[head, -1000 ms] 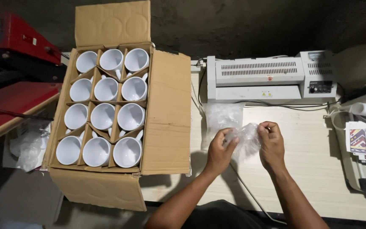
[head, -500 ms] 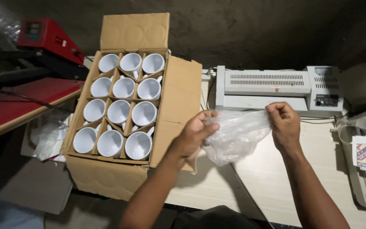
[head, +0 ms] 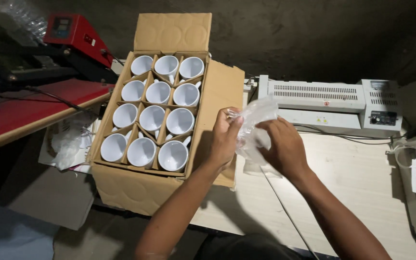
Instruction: The person unpackages mugs from plastic bags by hand and places them into a cardboard divider box.
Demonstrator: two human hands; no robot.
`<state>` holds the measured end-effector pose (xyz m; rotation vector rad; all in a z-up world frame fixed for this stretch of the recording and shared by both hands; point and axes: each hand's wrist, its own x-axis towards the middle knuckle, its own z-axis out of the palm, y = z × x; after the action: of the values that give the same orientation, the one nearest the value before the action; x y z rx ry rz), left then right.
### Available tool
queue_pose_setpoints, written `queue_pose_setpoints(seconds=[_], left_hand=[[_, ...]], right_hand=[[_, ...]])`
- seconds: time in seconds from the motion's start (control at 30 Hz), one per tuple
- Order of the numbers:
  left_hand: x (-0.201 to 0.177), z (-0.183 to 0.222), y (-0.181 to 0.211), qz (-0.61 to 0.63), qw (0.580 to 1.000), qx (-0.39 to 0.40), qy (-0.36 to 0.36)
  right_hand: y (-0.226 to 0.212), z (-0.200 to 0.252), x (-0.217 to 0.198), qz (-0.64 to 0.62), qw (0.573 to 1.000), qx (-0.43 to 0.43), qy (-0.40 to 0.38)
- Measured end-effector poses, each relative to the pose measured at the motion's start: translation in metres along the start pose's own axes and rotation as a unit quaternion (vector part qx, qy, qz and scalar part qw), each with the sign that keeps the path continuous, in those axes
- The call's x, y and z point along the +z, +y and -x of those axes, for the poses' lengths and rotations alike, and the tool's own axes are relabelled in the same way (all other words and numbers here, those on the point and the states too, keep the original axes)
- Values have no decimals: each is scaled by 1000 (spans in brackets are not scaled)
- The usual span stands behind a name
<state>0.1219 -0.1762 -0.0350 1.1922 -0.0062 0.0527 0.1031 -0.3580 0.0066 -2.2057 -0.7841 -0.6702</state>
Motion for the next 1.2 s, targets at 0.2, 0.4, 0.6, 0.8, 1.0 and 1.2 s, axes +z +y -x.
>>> queue_pose_setpoints(seconds=[0.2, 0.4, 0.6, 0.8, 1.0, 1.2], left_hand=[[-24, 10, 48, -190, 970, 140, -61], [-70, -19, 46, -442, 873, 194, -71], [-88, -27, 103, -450, 844, 286, 59], [-93, -4, 138, -622, 776, 77, -75], [-108, -9, 136, -686, 591, 394, -157], [-135, -22, 154, -646, 735, 205, 7]], right_hand=[[40, -10, 12, -83, 979, 179, -61], [6, -38, -3, -61, 970, 200, -120], [-11, -42, 15, 54, 973, -114, -195], [-32, -82, 12, 252, 920, 49, -296], [-33, -112, 25, 298, 923, -12, -244], [-49, -110, 55, 101, 981, -132, -105]])
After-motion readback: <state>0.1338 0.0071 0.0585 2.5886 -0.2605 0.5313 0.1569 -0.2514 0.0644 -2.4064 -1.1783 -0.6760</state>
